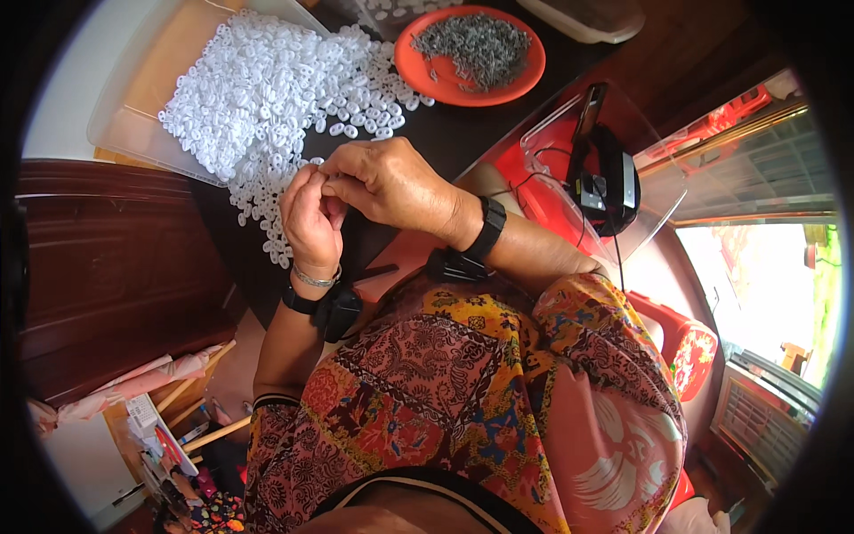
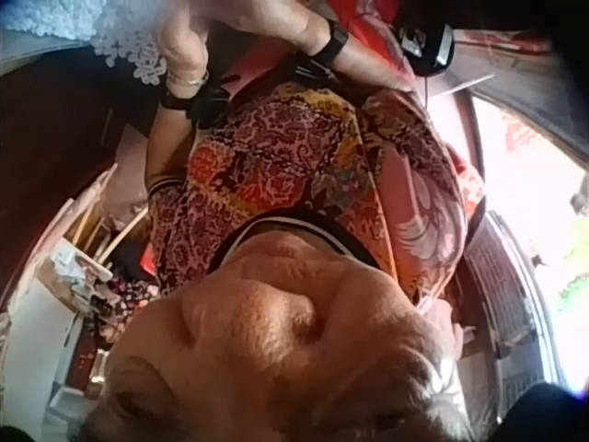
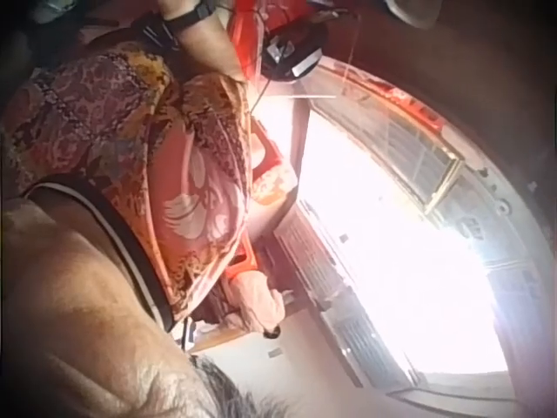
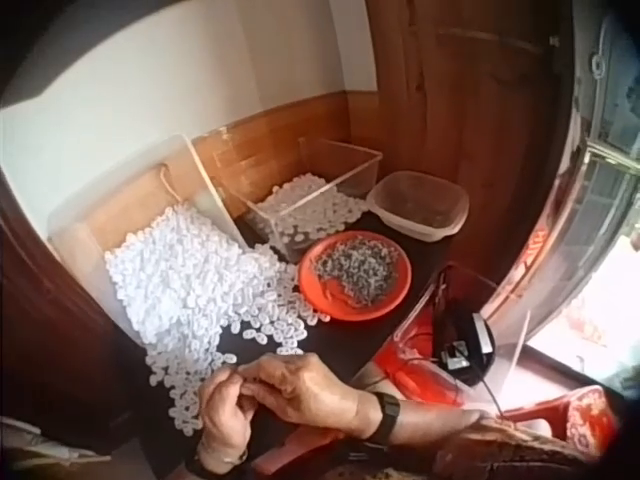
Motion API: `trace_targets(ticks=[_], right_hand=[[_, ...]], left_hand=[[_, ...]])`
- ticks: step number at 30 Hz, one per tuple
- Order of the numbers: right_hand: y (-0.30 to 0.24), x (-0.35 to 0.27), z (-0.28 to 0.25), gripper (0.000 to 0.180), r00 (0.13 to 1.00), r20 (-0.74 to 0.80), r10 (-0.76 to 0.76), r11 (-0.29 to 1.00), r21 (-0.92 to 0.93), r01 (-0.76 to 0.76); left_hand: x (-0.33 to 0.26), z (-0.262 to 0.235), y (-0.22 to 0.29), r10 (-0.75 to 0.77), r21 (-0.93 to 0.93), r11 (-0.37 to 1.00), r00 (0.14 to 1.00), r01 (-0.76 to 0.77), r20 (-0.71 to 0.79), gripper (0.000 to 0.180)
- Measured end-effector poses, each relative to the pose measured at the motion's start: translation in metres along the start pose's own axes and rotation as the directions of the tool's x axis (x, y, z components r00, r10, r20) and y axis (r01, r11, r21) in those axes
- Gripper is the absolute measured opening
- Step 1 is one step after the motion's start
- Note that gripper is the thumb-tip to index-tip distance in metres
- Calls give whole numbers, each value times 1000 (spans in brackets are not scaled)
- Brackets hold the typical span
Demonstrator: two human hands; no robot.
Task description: Assembling small white plastic components by inserting small pins into them.
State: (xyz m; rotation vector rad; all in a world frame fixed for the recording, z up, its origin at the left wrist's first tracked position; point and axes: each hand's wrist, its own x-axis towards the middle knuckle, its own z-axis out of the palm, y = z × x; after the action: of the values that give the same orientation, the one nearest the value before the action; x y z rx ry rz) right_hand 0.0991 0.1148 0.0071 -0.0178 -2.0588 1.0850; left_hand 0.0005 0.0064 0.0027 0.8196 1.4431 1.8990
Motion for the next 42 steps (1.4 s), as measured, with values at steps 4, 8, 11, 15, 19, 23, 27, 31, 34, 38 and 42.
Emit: trace_targets(ticks=[4, 8, 11, 15, 19, 23, 27, 31, 34, 38, 42], right_hand=[[-10, 19, -19, 15, 975, 205, 86, 994, -90, -69], [-4, 88, -55, 15, 962, 198, -187, 903, -351, 248], [11, 164, -79, 33, 981, -64, -186, 819, -561, 118], [29, 182, -87, 30, 930, -51, -365, 734, -631, 253], [49, 139, -32, 18, 929, 359, -85, 782, -555, 285], [70, 103, 11, 19, 875, 467, 126, 791, -580, 196], [81, 99, 30, 23, 834, 528, 163, 733, -630, 256], [79, 107, 37, 22, 782, 534, 323, 666, -715, 213], [76, 103, 36, 23, 755, 550, 357, 688, -701, 185], [71, 100, 30, 22, 754, 551, 358, 734, -665, 137], [74, 89, 19, 26, 832, 503, 233, 824, -556, 105]], left_hand=[[4, 0, -1, -75, 30, 996, 992, 78, -102, 25], [16, -17, 3, 200, 166, 971, 962, -170, -188, 26], [27, -42, 6, 153, -5, 986, 927, -165, -343, 17], [38, -56, 8, 65, -143, 980, 902, -138, -427, 13], [38, -66, 6, 47, -154, 981, 913, -118, -405, 12], [38, -58, 6, 17, -162, 983, 930, -82, -368, 12], [39, -61, 3, 40, -145, 985, 937, -96, -346, 13], [39, -55, 4, 34, -122, 989, 937, -81, -347, 13], [36, -55, 3, 29, -114, 991, 944, -70, -328, 13], [34, -51, 5, -7, -100, 995, 953, -25, -302, 14], [34, -48, 4, -19, -60, 998, 963, 3, -267, 14]])
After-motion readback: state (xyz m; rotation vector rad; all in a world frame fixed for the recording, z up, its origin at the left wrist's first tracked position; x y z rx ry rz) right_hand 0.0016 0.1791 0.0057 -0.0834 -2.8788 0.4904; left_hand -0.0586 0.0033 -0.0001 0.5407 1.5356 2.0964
